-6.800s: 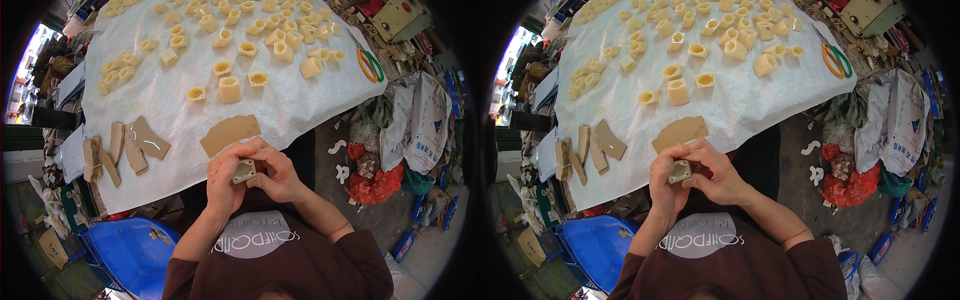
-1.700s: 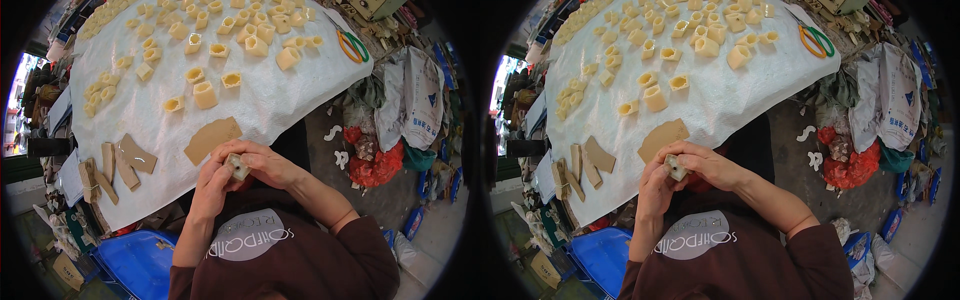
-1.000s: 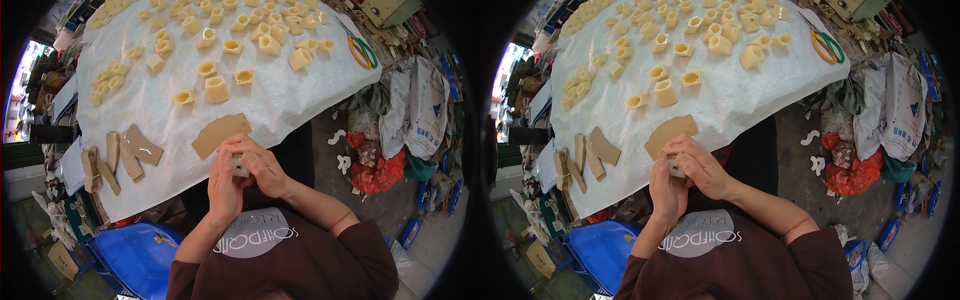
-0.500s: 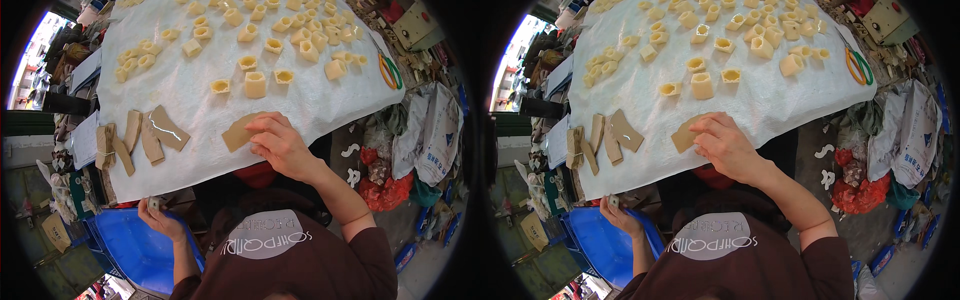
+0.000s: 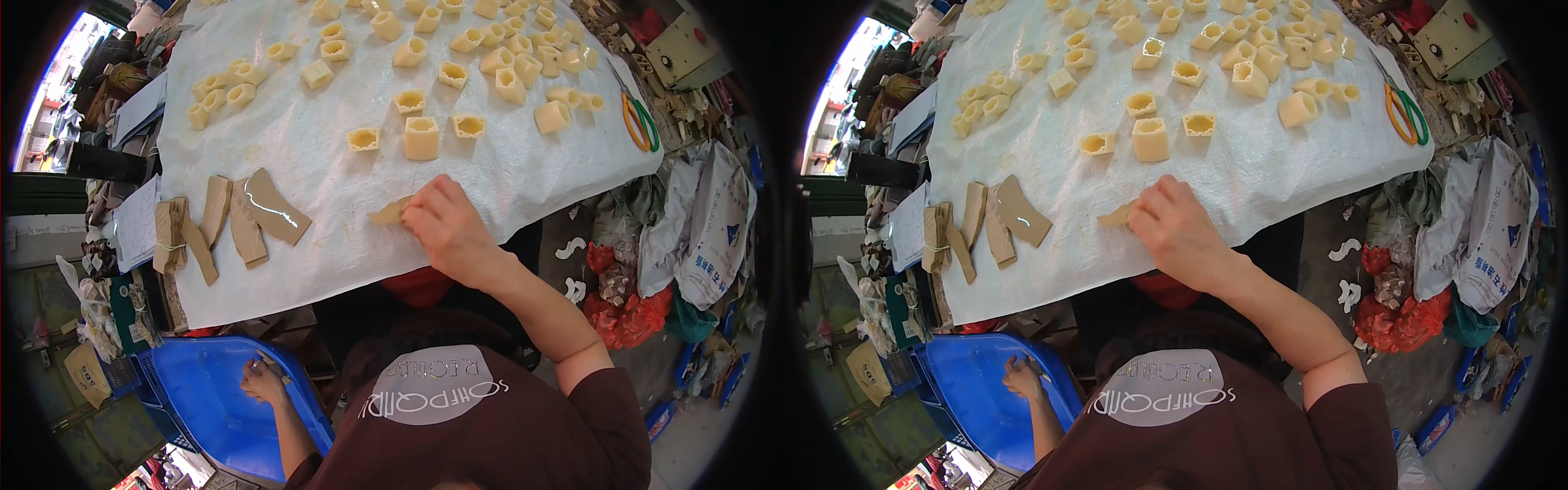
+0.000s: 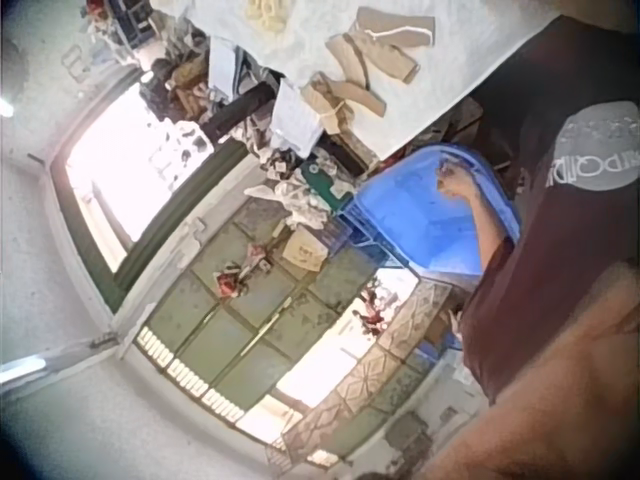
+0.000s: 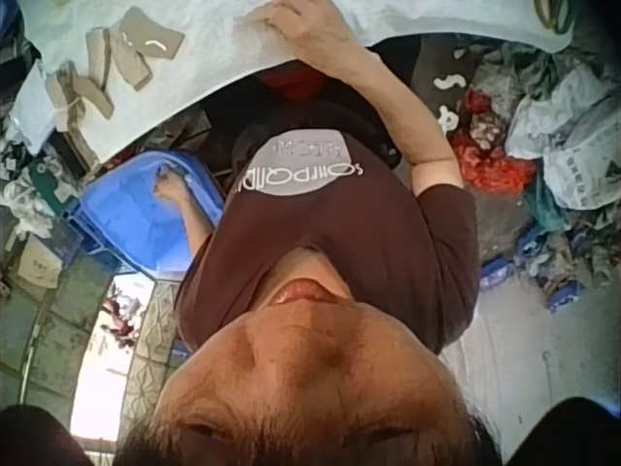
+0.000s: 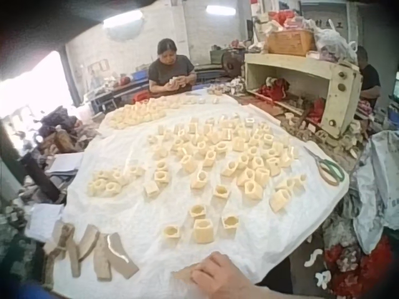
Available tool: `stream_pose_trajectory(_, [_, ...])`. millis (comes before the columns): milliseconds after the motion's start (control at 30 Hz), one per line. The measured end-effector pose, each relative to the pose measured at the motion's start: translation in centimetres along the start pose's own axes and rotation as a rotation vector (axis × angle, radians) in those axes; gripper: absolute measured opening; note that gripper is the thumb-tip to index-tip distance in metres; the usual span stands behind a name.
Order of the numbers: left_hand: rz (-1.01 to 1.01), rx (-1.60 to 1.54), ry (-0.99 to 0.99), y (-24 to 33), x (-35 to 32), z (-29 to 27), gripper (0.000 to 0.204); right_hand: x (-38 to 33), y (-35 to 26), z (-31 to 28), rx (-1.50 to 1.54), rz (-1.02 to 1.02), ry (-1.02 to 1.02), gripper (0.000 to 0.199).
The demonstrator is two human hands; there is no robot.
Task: The person sands the edges of small, hollow, yellow plastic components using a piece of sandpaper. They hold each component in one hand and rub the sandpaper against the edges with the other hand, then place the finished piece on a white sheet on the table.
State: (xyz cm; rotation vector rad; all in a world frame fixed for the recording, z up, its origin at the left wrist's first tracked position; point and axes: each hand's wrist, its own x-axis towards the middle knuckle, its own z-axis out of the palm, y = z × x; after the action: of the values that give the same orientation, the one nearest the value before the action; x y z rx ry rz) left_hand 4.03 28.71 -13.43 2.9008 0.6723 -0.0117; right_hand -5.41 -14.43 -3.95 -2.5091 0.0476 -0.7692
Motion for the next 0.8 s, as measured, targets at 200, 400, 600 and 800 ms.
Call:
stream_pose_trajectory(200, [0.462,-0.237,0.404,3.9,0.0,-2.0,0.027,-0.2,-0.8,-2.8,0.654,0.616,0.239,0.013])
stream_pose_trajectory(400, [1.161,-0.859,0.141,19.9,-5.0,-7.5,0.032,-0.2,-2.0,-4.2,0.864,0.492,0.458,0.017])
stream_pose_trajectory(600, [1.341,-0.884,-0.396,33.0,-8.7,-7.9,0.036,-1.0,-2.4,-4.4,0.775,0.579,0.330,0.015])
stream_pose_trajectory(800, [1.297,-0.983,-0.707,35.9,-9.1,-5.2,0.037,-2.0,-2.2,-4.9,0.665,0.547,0.292,0.014])
